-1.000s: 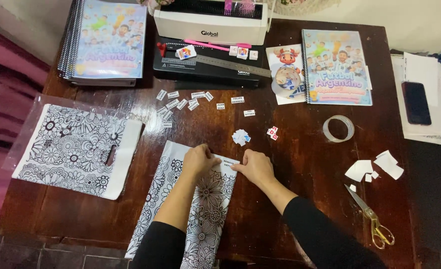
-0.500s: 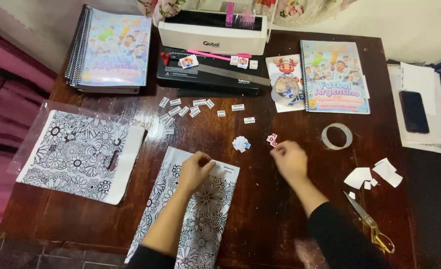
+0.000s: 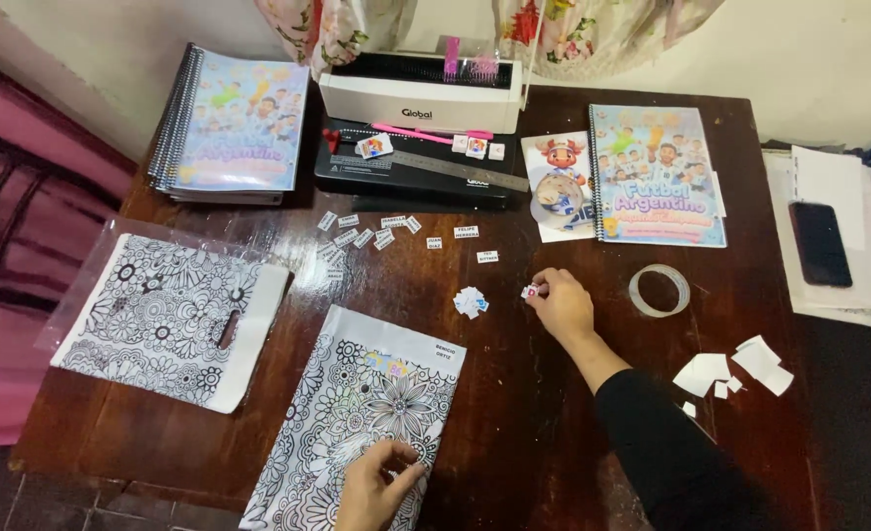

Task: The person places a notebook and small sticker labels into a decorative plastic bag, then uses scissors and adhesive tape to seal the bag.

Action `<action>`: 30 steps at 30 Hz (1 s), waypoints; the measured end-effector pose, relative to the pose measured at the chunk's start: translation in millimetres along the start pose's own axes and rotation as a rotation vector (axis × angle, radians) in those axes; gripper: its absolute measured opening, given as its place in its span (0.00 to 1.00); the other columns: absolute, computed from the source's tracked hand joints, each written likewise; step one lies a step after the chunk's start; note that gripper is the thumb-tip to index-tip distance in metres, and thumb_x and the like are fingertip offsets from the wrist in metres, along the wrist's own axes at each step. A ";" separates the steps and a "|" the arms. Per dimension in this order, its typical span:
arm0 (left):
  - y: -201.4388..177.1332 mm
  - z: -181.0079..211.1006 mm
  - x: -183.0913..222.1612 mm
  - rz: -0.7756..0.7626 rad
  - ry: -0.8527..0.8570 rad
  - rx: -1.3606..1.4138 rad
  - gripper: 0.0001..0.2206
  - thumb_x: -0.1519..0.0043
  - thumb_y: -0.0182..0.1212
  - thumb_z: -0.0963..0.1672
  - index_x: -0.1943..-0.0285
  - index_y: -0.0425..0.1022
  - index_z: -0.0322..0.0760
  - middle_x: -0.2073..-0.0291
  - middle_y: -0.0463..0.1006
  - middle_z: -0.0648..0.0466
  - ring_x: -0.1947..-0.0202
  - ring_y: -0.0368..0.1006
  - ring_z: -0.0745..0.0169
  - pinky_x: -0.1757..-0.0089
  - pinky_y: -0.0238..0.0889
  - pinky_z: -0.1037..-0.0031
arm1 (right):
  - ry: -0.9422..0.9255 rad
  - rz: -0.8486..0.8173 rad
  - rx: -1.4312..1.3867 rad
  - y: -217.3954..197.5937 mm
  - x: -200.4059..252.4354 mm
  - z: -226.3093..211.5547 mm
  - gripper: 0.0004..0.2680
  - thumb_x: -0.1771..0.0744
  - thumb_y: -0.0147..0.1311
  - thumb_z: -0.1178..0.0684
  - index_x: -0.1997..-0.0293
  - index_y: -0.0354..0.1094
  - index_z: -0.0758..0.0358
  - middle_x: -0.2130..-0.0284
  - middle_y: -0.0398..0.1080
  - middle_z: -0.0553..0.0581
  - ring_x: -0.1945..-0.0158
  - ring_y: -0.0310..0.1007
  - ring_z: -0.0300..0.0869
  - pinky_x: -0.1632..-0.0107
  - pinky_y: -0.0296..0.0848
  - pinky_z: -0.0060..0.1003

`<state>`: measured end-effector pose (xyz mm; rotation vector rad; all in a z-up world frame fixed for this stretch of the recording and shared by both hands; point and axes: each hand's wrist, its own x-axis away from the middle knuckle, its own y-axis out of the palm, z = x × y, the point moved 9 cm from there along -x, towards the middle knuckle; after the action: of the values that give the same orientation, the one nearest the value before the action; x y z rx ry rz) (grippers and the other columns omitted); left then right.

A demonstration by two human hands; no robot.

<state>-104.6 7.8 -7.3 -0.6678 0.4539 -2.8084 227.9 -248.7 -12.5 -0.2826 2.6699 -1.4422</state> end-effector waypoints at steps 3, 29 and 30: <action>4.4 10.5 5.6 -0.002 -0.005 0.012 0.09 0.48 0.74 0.42 0.62 0.81 0.34 0.72 0.85 0.56 0.75 0.78 0.71 0.71 0.71 0.78 | -0.009 -0.003 -0.075 1.3 -3.2 3.1 0.09 0.41 0.66 0.52 0.62 0.74 0.56 0.66 0.73 0.54 0.61 0.76 0.50 0.58 0.74 0.48; 49.2 21.1 4.2 -0.030 0.055 -0.093 0.12 0.49 0.76 0.42 0.59 0.80 0.36 0.72 0.84 0.55 0.78 0.78 0.70 0.73 0.70 0.78 | -0.315 0.136 0.061 -30.2 18.6 -4.1 0.03 0.38 0.63 0.52 0.66 0.74 0.54 0.69 0.72 0.52 0.67 0.75 0.52 0.64 0.74 0.47; 48.9 22.1 4.8 -0.029 0.054 -0.092 0.12 0.49 0.76 0.42 0.59 0.80 0.36 0.72 0.84 0.55 0.78 0.78 0.70 0.73 0.70 0.78 | -0.316 0.135 0.060 -29.7 19.4 -3.9 0.03 0.38 0.63 0.52 0.66 0.74 0.54 0.69 0.72 0.52 0.67 0.75 0.52 0.64 0.74 0.47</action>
<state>-91.7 -44.4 -3.4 -0.6230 0.5918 -2.8531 211.8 -265.4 14.5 -0.2919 2.3433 -1.3121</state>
